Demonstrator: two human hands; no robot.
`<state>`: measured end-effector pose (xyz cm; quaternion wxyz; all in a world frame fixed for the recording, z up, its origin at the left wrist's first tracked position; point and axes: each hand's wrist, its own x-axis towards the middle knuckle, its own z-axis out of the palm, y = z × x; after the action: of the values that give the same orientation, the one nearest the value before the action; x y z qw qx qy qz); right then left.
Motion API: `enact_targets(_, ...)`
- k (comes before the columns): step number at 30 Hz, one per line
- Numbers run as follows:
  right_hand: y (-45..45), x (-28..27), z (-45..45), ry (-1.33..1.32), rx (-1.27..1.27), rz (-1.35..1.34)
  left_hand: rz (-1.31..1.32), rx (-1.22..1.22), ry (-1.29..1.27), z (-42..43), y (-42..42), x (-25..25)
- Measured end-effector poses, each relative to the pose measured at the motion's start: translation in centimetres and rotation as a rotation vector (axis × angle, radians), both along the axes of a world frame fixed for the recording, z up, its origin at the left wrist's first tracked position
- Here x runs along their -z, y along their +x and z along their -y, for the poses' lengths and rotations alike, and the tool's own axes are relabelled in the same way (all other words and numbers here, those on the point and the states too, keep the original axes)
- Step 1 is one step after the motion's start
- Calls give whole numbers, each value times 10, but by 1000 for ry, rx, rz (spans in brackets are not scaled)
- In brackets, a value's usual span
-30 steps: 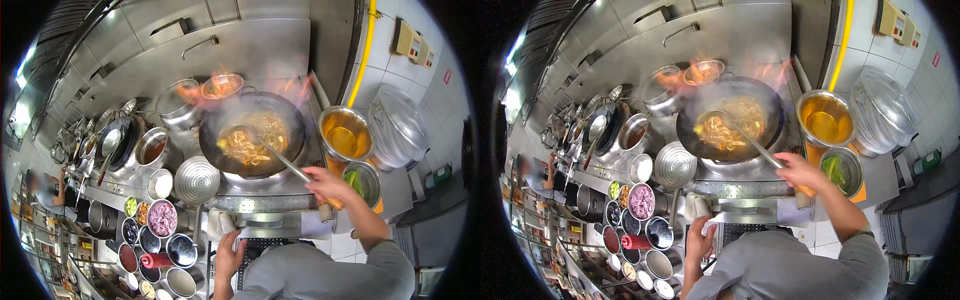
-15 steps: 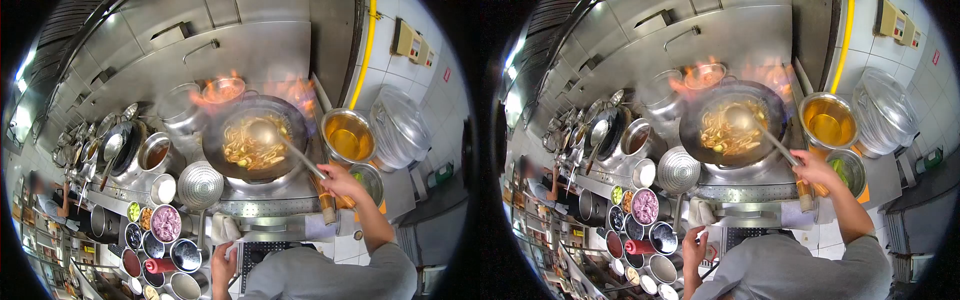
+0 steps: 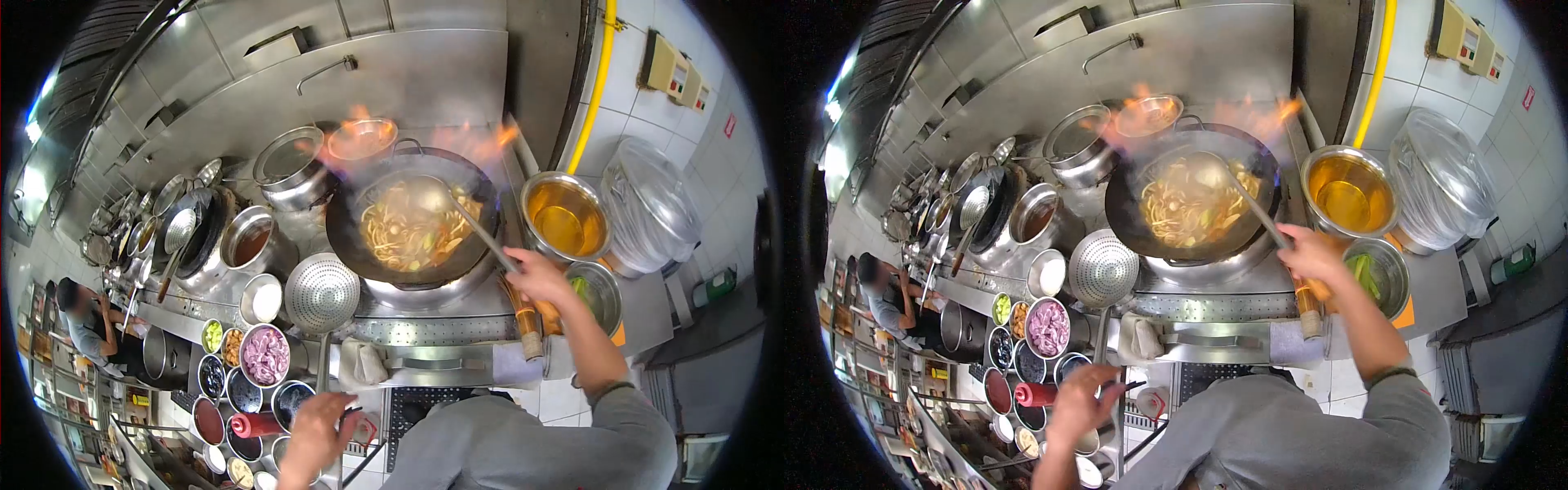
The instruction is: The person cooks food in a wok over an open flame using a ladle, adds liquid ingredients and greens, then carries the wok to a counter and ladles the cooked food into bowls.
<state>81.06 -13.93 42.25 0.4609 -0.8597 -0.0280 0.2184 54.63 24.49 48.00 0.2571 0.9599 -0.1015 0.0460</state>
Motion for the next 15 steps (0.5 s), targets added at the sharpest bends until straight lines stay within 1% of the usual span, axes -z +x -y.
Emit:
enact_targets(2,15,28,-29,85,-13,51,138,66,115,-1,32,-39)
enact_targets(3,13,37,-41,130,-54,57,224,48,107,2,50,-49)
enact_targets(5,-11,24,-40,200,-120,-63,387,8,101,12,74,-58)
enact_targets(6,-16,23,-24,231,-164,-101,427,-38,7,19,79,-55)
enact_targets(8,-19,11,20,171,-178,-179,448,-105,-207,31,77,-25)
enact_targets(9,-20,6,30,171,-113,-142,390,-130,-327,41,74,-11)
enact_targets(10,-21,0,27,67,-109,-36,311,-137,-364,53,72,-2)
enact_targets(12,-13,-17,12,-132,-89,180,202,20,-389,66,70,24)
enact_targets(15,34,9,-10,-68,-34,268,46,55,-466,82,63,38)
